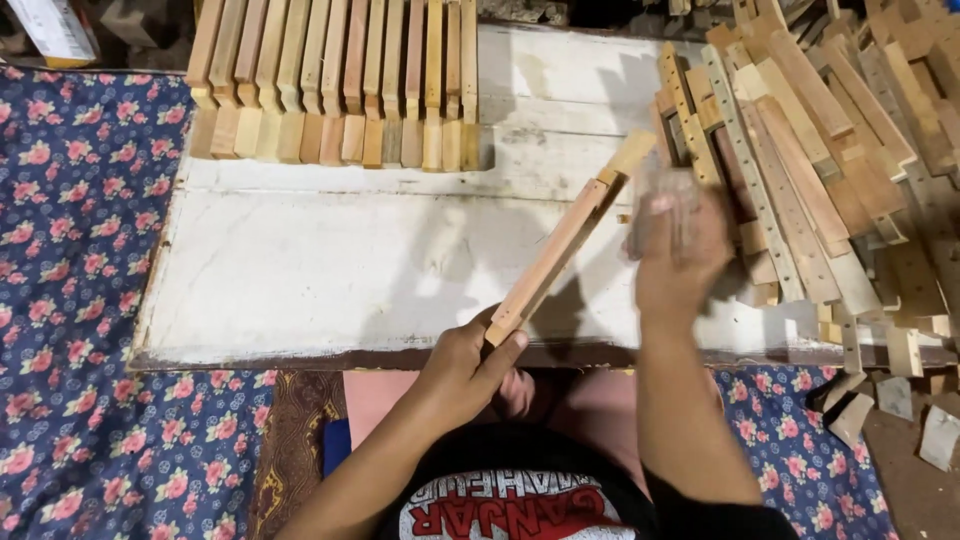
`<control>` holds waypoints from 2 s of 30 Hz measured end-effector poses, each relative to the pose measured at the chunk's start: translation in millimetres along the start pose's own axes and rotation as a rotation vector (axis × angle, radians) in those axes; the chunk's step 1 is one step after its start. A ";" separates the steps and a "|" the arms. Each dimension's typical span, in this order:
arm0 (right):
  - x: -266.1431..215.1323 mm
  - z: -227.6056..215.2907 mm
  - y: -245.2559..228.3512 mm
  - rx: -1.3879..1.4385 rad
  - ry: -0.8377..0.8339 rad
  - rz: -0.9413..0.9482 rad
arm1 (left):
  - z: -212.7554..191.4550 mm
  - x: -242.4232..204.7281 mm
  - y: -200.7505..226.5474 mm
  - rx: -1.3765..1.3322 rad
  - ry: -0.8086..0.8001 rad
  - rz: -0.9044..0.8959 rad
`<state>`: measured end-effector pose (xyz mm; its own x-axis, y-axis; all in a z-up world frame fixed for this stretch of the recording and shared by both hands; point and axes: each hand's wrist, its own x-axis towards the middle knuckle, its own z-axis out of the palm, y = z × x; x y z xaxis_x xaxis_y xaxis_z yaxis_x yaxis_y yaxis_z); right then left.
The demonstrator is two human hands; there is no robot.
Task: Sanding wooden frame components manually using sandpaper to smooth the surfaces and edges.
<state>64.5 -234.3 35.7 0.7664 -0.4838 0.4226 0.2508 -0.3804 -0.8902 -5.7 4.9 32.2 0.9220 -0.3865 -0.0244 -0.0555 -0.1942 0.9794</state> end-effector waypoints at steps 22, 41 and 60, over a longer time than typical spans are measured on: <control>-36.2 19.8 15.6 -0.287 -0.154 -0.137 | 13.6 -9.6 -4.6 0.138 0.057 0.069; -43.2 -11.1 14.3 0.088 -0.338 0.125 | 11.5 2.8 -4.3 -0.408 0.131 -0.170; -75.2 19.7 5.9 0.066 -0.532 -0.720 | 7.8 -3.3 -45.9 -1.445 -0.320 -0.288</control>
<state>20.0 -184.6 -4.6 0.5786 0.2901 0.7623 0.7977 -0.3962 -0.4547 -9.3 8.1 -14.2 0.7045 -0.7027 -0.0992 0.6977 0.6602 0.2781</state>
